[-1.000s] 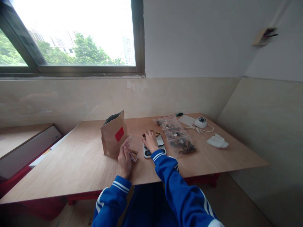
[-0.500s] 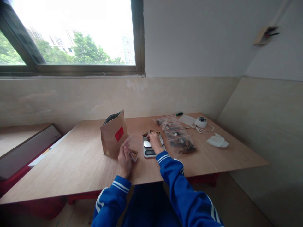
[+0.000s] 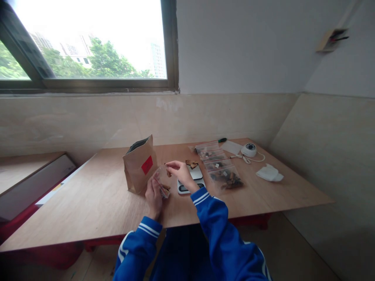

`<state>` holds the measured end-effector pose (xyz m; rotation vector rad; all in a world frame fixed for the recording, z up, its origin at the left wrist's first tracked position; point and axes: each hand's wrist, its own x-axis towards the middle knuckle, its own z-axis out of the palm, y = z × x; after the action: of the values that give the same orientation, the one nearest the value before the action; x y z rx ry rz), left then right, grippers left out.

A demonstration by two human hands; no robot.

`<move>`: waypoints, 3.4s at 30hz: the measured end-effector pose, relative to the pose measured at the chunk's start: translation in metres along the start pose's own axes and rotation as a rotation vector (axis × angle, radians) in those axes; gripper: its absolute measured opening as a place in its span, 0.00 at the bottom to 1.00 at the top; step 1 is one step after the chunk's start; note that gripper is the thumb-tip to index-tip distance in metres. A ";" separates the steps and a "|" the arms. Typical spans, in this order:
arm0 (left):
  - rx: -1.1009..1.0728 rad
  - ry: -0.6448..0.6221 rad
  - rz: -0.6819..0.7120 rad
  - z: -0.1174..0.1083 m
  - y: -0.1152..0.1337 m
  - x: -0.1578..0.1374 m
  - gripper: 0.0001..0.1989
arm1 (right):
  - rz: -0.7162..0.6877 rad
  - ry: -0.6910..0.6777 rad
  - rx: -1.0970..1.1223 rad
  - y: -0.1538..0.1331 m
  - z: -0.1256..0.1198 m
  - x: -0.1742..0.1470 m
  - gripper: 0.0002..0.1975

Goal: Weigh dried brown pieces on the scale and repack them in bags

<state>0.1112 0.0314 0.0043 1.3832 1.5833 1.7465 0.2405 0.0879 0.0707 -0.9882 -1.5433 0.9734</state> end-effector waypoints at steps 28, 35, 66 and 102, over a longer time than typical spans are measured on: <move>-0.073 0.056 -0.023 0.003 -0.012 0.004 0.21 | 0.088 0.035 -0.877 0.072 -0.025 0.044 0.12; -0.031 0.056 -0.062 0.003 -0.011 0.004 0.22 | 0.012 0.083 -0.667 0.076 -0.026 0.041 0.11; -0.060 0.033 -0.031 0.002 -0.009 0.005 0.21 | -0.131 -0.011 -0.196 0.032 -0.025 0.016 0.17; -0.013 0.083 -0.071 0.002 -0.010 0.006 0.22 | -0.072 0.030 -0.492 0.050 -0.082 0.018 0.10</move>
<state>0.1071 0.0395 -0.0026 1.2476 1.6411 1.7897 0.3244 0.1301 0.0423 -1.2655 -1.8229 0.5309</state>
